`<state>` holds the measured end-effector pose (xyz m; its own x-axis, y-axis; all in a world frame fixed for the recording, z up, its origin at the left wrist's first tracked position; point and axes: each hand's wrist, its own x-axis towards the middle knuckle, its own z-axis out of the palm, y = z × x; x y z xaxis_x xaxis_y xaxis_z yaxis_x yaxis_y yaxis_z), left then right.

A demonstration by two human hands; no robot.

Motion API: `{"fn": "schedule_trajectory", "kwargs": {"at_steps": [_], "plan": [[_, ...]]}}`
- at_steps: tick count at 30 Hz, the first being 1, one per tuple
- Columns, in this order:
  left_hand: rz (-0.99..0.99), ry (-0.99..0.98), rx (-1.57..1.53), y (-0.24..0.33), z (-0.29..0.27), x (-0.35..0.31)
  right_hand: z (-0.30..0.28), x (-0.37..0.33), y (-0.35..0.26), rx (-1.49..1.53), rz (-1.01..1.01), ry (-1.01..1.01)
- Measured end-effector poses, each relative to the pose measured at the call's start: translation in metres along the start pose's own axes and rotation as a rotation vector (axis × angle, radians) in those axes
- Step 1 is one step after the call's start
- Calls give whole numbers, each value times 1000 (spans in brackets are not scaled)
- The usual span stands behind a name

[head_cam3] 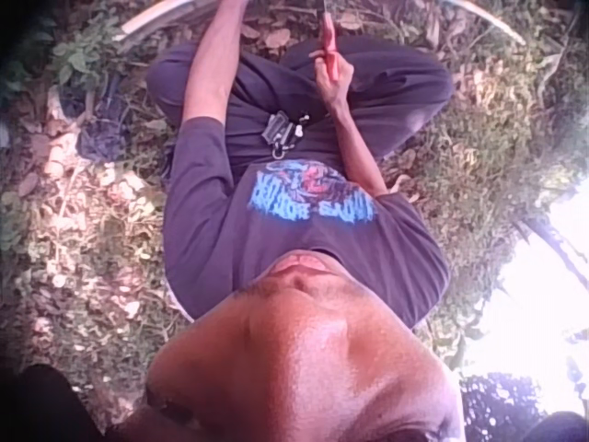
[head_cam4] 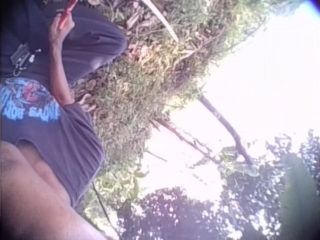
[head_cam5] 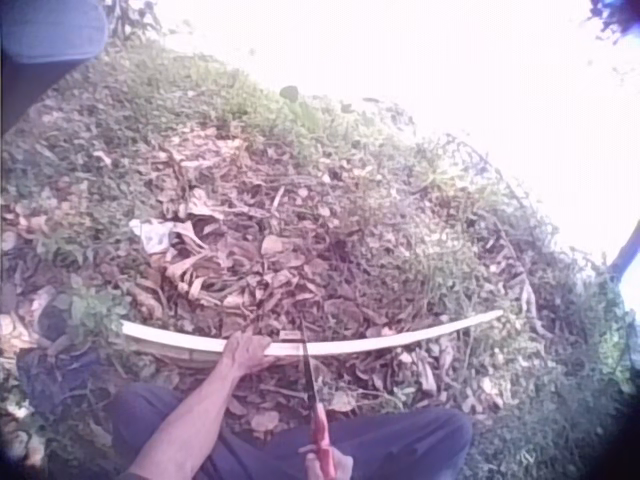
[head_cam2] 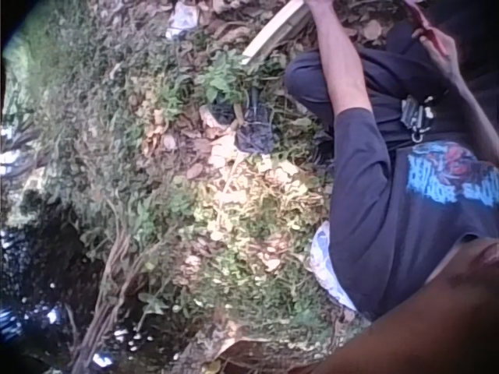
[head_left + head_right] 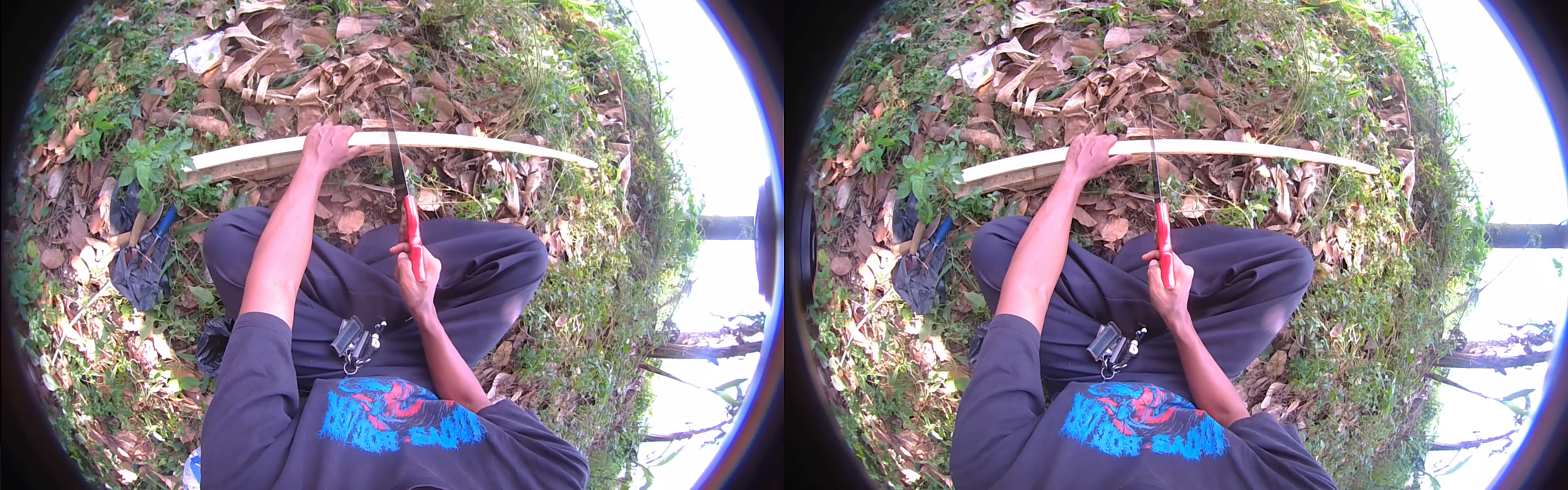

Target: The person sits cross-legged on the ground and uses a red-handled saw to cut a long piece of bamboo. They hold the bamboo with their left hand and saw through it with their right hand, creating a cut in the material.

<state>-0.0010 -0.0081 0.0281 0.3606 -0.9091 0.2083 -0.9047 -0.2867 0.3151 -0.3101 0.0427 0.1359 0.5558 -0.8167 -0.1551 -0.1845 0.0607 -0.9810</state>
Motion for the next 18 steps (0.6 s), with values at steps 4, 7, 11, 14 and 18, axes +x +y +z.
{"fn": "schedule_trajectory", "kwargs": {"at_steps": [4,7,11,14,18], "plan": [[14,17,1,1,0,-1,-1,-2,3,-31,-29,7],[22,53,-3,0,2,-1,-2,-5,3,-57,-46,3],[-16,-18,-26,2,-1,2,-4,-5,7,-50,-38,-5],[-16,-21,-12,0,1,0,-2,-6,5,-89,-55,-11],[-9,-14,-7,1,0,1,-1,-7,4,-61,-32,-6]]}}
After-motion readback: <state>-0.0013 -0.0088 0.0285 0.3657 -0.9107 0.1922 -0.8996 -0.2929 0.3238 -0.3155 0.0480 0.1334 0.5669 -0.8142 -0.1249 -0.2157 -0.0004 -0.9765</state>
